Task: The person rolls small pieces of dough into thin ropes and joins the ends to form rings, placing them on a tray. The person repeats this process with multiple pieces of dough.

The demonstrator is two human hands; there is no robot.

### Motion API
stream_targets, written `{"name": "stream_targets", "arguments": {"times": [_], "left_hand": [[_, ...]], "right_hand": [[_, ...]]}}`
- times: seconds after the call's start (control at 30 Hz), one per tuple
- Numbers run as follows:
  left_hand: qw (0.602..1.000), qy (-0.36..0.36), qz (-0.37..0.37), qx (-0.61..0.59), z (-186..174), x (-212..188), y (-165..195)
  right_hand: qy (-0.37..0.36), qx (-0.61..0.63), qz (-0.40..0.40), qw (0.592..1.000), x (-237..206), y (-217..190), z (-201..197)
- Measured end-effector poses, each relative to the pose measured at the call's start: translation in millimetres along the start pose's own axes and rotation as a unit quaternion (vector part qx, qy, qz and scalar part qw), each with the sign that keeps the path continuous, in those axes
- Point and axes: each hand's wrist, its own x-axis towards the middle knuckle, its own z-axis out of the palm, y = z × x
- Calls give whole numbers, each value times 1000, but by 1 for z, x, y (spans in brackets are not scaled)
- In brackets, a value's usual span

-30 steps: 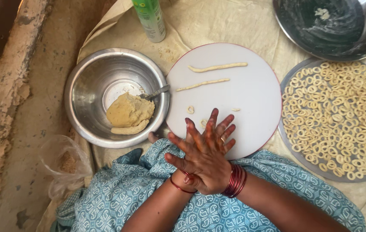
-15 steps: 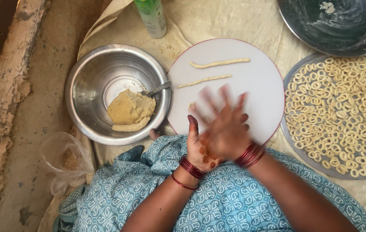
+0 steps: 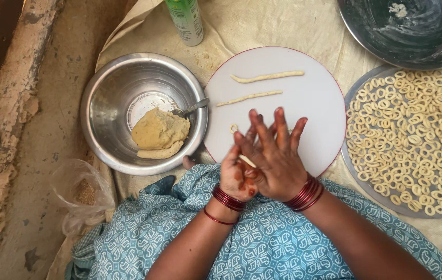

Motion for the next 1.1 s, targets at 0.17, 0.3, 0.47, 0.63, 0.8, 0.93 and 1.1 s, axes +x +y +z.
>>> {"name": "stream_targets", "arguments": {"times": [0.17, 0.3, 0.47, 0.63, 0.8, 0.93, 1.1], "left_hand": [[983, 38, -88, 154, -24, -4, -31], [990, -26, -67, 122, -34, -3, -44], [989, -12, -26, 146, -21, -3, -11], [994, 25, -95, 53, 6, -4, -7], [979, 53, -4, 198, 21, -3, -32], [984, 111, -28, 133, 6, -6, -20], [986, 157, -40, 49, 17, -6, -38]], "right_hand": [[17, 16, 50, 998, -15, 28, 6], [4, 43, 41, 998, -29, 8, 27], [3, 48, 97, 994, -13, -34, 37], [26, -6, 12, 1000, -10, 19, 23], [-36, 94, 48, 994, -38, 23, 43], [-29, 61, 24, 997, -36, 17, 52], [40, 94, 106, 989, -22, 27, 30]]}}
